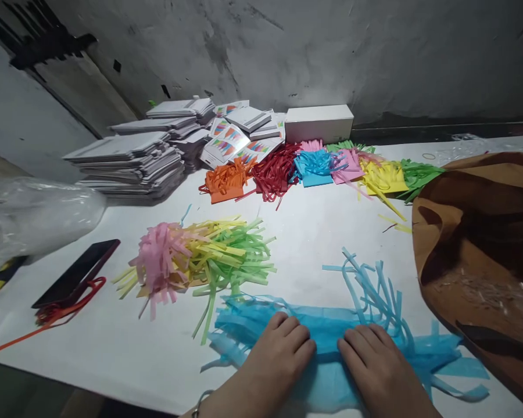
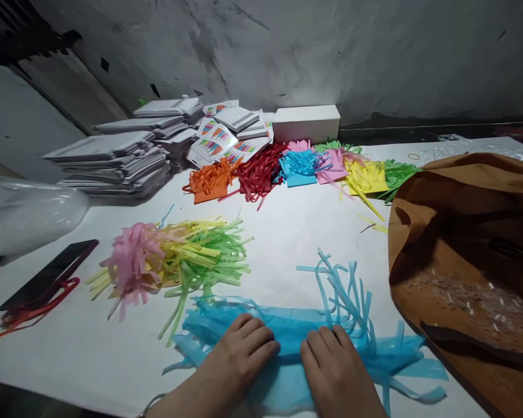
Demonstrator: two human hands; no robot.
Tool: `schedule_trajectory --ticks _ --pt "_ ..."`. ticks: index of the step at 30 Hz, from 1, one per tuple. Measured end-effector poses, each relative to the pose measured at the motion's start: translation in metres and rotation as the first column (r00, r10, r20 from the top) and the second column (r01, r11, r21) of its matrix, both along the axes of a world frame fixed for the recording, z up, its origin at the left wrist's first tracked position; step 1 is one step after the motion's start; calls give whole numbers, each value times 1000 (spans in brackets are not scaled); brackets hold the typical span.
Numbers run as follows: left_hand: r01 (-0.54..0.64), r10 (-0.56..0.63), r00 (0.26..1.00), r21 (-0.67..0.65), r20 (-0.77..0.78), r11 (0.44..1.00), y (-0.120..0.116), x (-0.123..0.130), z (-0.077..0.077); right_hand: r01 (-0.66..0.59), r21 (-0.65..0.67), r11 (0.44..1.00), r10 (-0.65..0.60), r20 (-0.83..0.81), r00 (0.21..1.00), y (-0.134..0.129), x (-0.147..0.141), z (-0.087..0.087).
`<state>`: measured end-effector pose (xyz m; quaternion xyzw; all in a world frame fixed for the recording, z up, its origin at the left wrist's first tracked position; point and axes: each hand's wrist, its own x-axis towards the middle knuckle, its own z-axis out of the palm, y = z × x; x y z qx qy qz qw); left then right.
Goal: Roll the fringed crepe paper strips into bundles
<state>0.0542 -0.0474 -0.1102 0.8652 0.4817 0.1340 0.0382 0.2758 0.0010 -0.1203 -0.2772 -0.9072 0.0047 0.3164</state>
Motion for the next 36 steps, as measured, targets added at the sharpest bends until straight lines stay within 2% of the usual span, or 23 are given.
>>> schedule_trajectory --ticks 3,6,9,13,15,17,19,20,22,25,27,32,34,36 --pt "-105 108 993 -62 50 993 -2 -6 5 46 -104 993 -43 33 999 3 5 -3" --pt "-237 235 971 -137 -32 962 5 -3 11 132 -148 980 -112 141 984 8 2 -2" --pt "-350 319 930 -174 -182 920 17 5 14 246 -101 964 -220 215 952 14 -5 1" --pt "-404 344 899 -205 -272 892 30 13 17 361 6 933 -350 256 901 17 -11 5" --pt "-408 346 899 -224 -268 885 31 14 18 298 0 955 -293 183 938 15 -12 6" --pt "-407 348 902 -234 -255 883 31 14 18 144 -29 989 -141 88 986 12 -12 6" --pt "-413 363 902 -220 -233 884 30 12 20 13 -34 999 -11 59 998 10 -13 5" --pt "-417 377 902 -194 -210 888 28 11 21 -15 -24 1000 16 66 998 9 -13 5" --pt "-373 358 925 -122 -127 920 25 8 22 -24 -29 999 25 58 998 9 -13 5" --pt "-152 153 988 28 -11 988 18 2 22 -22 -139 990 17 -40 999 9 -16 8" --pt "-38 37 999 90 11 995 15 0 19 -11 -180 984 4 -39 999 9 -19 10" --pt "4 -7 999 61 46 998 13 -5 9 -58 33 998 52 152 987 6 -22 8" --pt "-2 -1 998 43 58 999 10 -8 8 -85 91 992 72 134 988 4 -11 3" --pt "-20 18 997 24 75 1000 6 -11 6 -76 92 993 71 58 996 2 5 -3"
